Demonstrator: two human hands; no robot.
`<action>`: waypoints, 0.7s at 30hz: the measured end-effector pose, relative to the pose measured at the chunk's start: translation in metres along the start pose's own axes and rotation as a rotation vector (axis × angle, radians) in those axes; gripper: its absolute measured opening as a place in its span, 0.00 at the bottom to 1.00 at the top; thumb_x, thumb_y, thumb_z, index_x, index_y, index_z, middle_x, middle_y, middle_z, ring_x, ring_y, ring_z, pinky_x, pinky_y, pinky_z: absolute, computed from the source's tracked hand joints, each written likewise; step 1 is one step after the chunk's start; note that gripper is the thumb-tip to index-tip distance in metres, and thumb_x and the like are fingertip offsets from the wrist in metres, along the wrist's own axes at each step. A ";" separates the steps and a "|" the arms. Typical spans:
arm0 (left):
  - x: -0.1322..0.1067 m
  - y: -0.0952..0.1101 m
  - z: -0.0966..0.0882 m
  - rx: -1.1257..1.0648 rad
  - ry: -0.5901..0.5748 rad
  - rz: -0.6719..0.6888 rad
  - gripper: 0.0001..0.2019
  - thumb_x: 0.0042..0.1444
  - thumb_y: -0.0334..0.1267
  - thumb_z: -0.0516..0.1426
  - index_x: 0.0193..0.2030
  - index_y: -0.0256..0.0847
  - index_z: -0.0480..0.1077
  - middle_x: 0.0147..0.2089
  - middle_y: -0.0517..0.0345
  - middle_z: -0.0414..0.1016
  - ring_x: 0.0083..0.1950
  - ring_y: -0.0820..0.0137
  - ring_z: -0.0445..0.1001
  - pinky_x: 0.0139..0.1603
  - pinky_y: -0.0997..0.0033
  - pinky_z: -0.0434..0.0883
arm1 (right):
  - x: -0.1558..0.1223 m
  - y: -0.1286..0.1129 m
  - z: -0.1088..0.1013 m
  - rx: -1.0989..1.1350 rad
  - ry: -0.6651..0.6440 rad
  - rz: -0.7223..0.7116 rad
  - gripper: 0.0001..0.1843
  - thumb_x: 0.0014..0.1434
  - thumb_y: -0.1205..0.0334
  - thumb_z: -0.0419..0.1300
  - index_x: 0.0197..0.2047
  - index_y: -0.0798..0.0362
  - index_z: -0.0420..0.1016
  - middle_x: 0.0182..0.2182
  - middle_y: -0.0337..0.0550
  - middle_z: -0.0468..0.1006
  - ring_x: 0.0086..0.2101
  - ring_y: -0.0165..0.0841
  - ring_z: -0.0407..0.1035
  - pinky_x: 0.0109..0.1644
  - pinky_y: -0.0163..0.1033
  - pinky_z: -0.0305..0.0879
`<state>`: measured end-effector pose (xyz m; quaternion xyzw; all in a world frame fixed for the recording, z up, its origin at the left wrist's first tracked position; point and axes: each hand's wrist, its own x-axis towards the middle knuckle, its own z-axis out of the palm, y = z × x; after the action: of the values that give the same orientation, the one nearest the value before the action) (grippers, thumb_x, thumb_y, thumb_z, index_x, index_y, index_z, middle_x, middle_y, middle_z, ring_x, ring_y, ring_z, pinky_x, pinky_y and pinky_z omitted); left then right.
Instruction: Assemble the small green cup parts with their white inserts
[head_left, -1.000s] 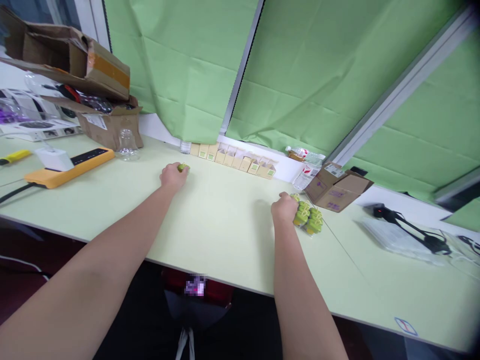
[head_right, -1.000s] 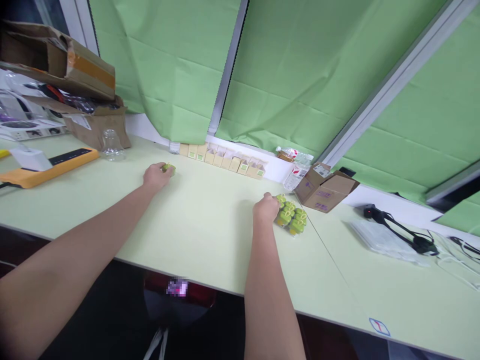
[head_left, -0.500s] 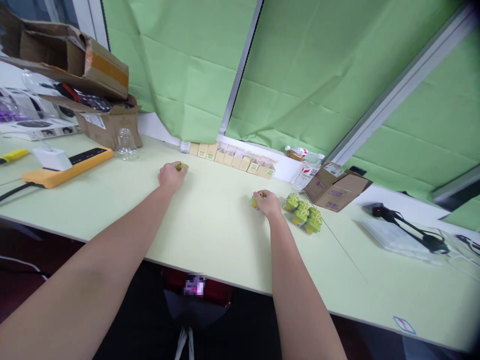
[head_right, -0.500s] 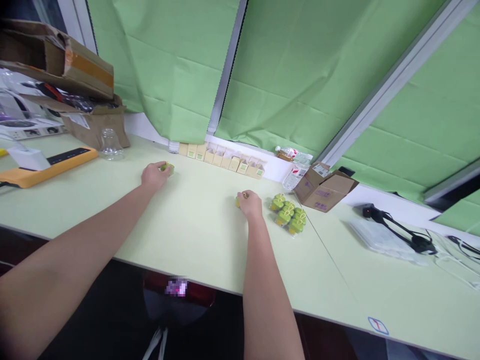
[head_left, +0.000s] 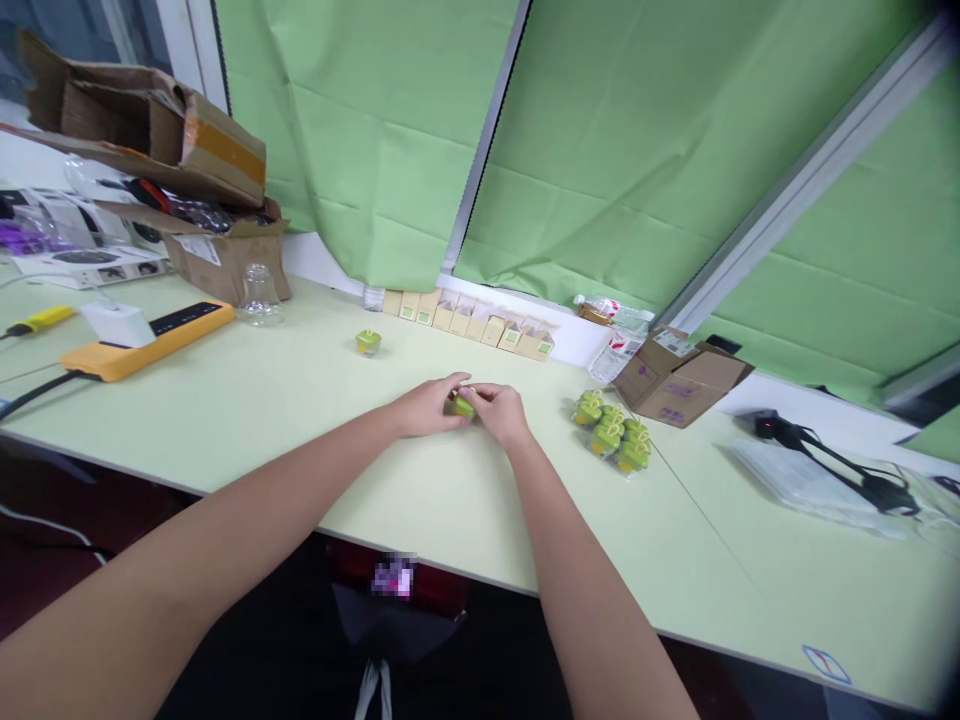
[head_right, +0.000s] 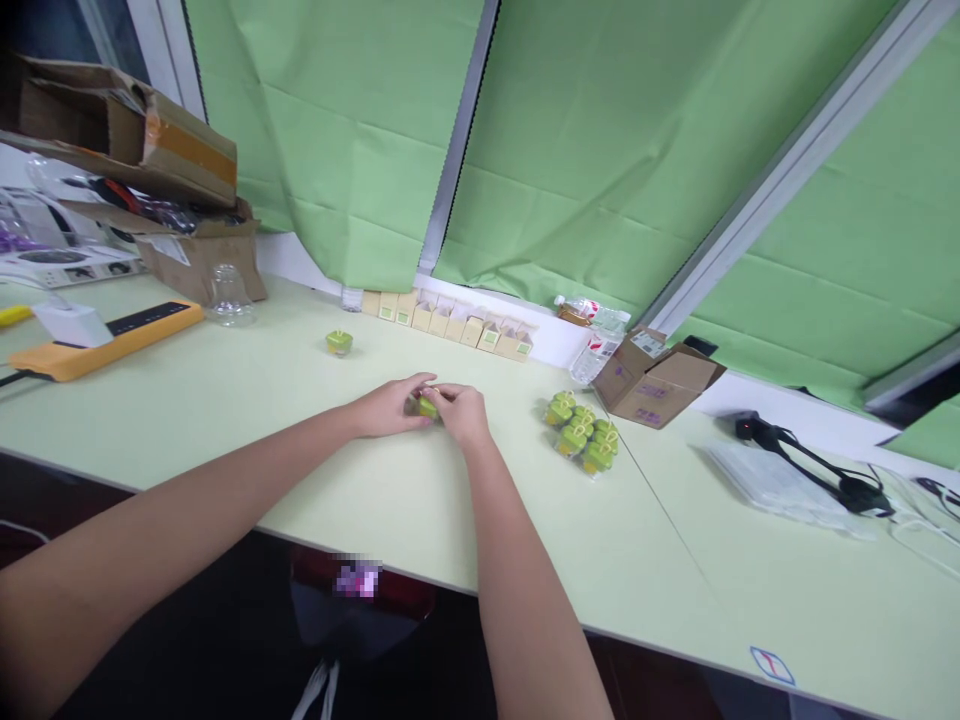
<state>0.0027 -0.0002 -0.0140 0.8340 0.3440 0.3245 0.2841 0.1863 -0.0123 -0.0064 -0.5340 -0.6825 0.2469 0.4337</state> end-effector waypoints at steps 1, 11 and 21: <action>0.000 -0.002 0.000 -0.021 0.003 -0.015 0.39 0.49 0.48 0.63 0.67 0.43 0.57 0.51 0.48 0.75 0.47 0.61 0.75 0.48 0.63 0.70 | 0.000 0.000 0.002 0.037 -0.002 -0.004 0.16 0.55 0.48 0.62 0.38 0.50 0.84 0.34 0.39 0.84 0.36 0.35 0.75 0.41 0.36 0.68; 0.003 -0.007 -0.017 -0.001 0.086 -0.032 0.33 0.44 0.51 0.65 0.58 0.46 0.67 0.47 0.54 0.75 0.39 0.67 0.73 0.40 0.68 0.70 | 0.006 -0.013 0.003 0.393 0.266 0.060 0.19 0.53 0.45 0.64 0.37 0.53 0.81 0.35 0.40 0.82 0.38 0.35 0.75 0.42 0.41 0.75; 0.006 -0.024 -0.021 0.213 0.247 -0.113 0.26 0.51 0.45 0.60 0.56 0.42 0.68 0.57 0.48 0.71 0.57 0.57 0.69 0.56 0.61 0.67 | 0.015 -0.001 -0.014 0.983 0.351 0.605 0.12 0.62 0.51 0.59 0.34 0.51 0.67 0.29 0.41 0.76 0.30 0.29 0.75 0.32 0.33 0.76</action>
<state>-0.0192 0.0238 -0.0153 0.7926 0.4551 0.3696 0.1677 0.1970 -0.0005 0.0065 -0.4741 -0.2242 0.5541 0.6464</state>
